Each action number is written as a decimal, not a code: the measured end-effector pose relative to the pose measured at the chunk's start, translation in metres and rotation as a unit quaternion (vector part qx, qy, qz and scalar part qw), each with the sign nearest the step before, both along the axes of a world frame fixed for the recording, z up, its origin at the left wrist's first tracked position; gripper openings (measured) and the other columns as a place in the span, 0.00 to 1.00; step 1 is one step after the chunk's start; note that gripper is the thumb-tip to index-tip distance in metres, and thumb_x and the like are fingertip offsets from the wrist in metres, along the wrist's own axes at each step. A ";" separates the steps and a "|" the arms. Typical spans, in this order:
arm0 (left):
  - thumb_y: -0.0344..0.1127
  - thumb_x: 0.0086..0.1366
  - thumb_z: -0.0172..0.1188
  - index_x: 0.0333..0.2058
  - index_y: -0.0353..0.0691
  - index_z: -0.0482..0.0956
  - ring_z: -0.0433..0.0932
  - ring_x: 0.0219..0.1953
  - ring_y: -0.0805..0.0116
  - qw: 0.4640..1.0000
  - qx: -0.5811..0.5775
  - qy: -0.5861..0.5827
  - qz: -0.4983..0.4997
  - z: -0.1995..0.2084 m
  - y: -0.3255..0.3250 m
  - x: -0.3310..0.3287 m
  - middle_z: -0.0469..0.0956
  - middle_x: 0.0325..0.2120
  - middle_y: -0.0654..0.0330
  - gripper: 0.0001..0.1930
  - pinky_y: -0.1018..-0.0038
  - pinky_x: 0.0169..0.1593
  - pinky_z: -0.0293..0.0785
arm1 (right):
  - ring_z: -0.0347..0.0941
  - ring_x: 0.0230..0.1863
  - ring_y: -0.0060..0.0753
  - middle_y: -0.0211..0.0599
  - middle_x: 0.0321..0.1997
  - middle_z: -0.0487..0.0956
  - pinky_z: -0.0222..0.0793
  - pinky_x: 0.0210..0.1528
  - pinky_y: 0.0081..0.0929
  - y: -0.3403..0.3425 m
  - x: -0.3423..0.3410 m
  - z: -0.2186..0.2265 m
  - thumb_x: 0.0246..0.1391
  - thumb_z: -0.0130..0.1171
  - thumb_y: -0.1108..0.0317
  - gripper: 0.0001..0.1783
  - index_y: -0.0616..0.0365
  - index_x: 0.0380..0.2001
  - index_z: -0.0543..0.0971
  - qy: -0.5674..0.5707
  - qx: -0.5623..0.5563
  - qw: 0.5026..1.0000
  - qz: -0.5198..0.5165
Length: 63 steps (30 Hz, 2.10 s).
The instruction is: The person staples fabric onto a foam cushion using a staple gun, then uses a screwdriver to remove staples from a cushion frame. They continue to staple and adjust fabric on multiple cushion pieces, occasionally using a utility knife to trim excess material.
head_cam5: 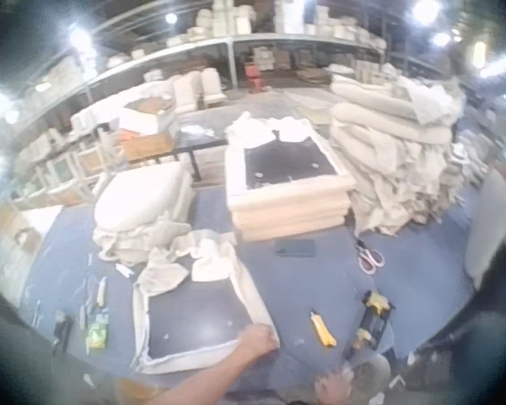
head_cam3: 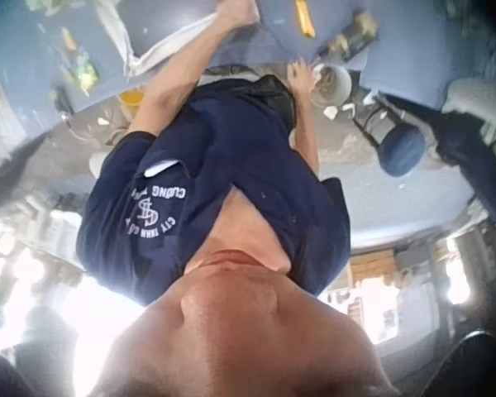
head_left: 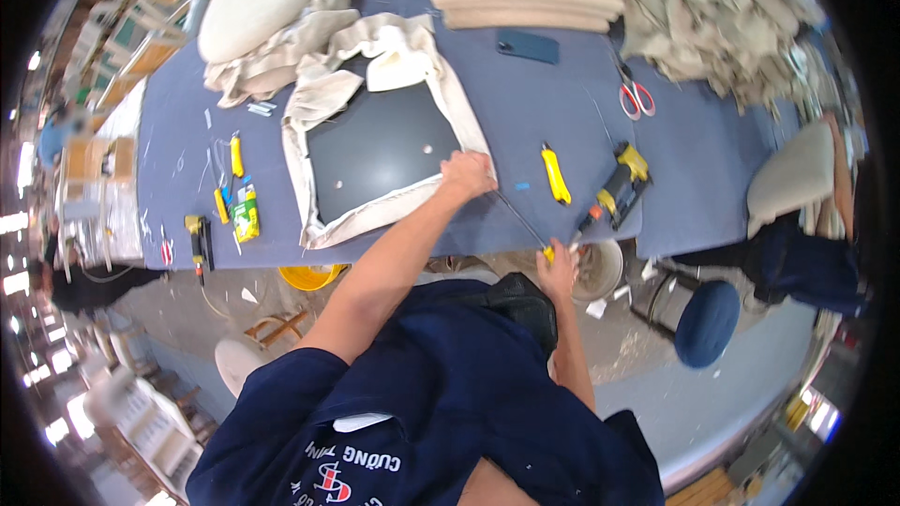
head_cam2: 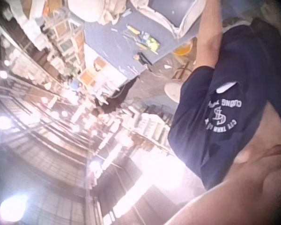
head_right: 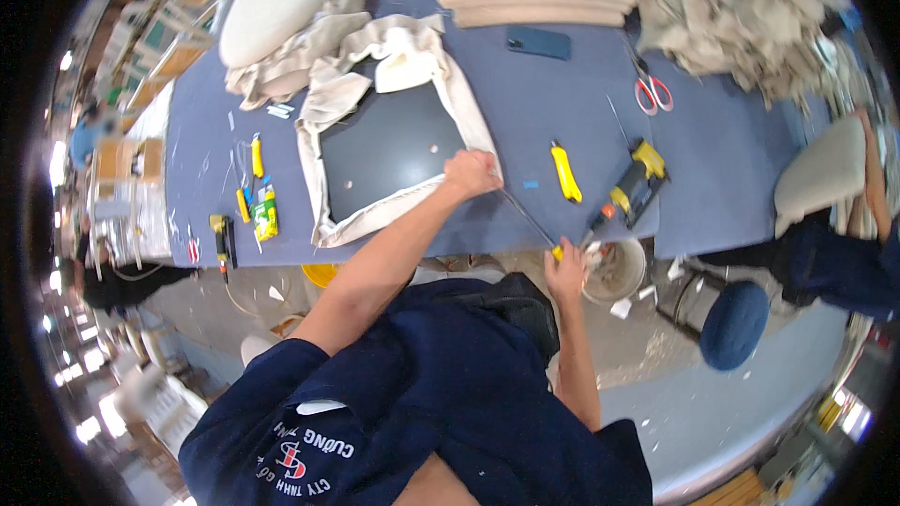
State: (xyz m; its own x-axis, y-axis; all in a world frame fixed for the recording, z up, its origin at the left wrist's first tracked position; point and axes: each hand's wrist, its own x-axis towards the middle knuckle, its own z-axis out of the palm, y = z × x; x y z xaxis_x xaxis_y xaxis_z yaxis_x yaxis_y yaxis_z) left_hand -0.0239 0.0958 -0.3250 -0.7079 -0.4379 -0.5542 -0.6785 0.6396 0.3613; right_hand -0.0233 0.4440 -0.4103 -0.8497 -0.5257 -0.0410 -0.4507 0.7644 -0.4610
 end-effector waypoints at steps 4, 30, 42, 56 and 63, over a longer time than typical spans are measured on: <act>0.54 0.54 0.80 0.45 0.53 0.88 0.77 0.62 0.52 0.999 0.019 -0.011 0.028 -0.007 -0.005 0.008 0.86 0.51 0.60 0.22 0.46 0.61 0.74 | 0.76 0.36 0.24 0.26 0.36 0.80 0.72 0.41 0.30 0.012 -0.047 0.026 0.72 0.60 0.48 0.22 0.54 0.54 0.81 -0.532 -0.015 0.846 0.036; 0.57 0.60 0.73 0.43 0.52 0.91 0.87 0.48 0.59 0.973 0.145 0.150 -0.102 0.033 -0.031 0.069 0.90 0.39 0.62 0.19 0.54 0.50 0.79 | 0.76 0.40 0.31 0.33 0.36 0.83 0.72 0.42 0.36 0.022 -0.063 0.031 0.70 0.64 0.59 0.14 0.59 0.46 0.84 -0.334 -0.082 0.932 0.112; 0.42 0.70 0.60 0.38 0.36 0.85 0.86 0.38 0.46 0.859 -0.056 0.302 0.410 0.029 -0.033 0.387 0.86 0.34 0.48 0.14 0.55 0.45 0.82 | 0.80 0.49 0.58 0.53 0.49 0.85 0.76 0.54 0.49 -0.065 -0.149 0.045 0.72 0.55 0.54 0.24 0.60 0.60 0.80 -0.222 0.029 0.974 0.042; 0.67 0.69 0.58 0.78 0.43 0.56 0.67 0.72 0.38 0.861 -0.048 0.089 0.499 -0.029 -0.113 0.352 0.69 0.69 0.39 0.49 0.43 0.70 0.69 | 0.77 0.60 0.40 0.34 0.68 0.76 0.76 0.50 0.39 -0.285 -0.139 0.002 0.71 0.57 0.40 0.32 0.41 0.71 0.71 -0.608 -0.058 0.786 0.093; 0.76 0.68 0.54 0.77 0.37 0.53 0.75 0.67 0.34 0.846 0.032 0.044 0.530 0.007 -0.112 0.307 0.74 0.63 0.32 0.55 0.48 0.69 0.72 | 0.80 0.60 0.37 0.42 0.61 0.83 0.76 0.60 0.36 -0.285 -0.096 0.206 0.76 0.50 0.46 0.33 0.64 0.66 0.78 -0.498 -0.319 0.792 0.153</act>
State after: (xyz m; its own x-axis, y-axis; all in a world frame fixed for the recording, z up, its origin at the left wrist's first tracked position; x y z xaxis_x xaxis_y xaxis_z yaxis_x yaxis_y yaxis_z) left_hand 0.2831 -0.0164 -0.3182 0.0235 -0.8241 -0.5659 -0.8279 -0.3334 0.4511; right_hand -0.1195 0.1586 -0.2044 -0.3924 -0.8840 -0.2542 0.2592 0.1589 -0.9527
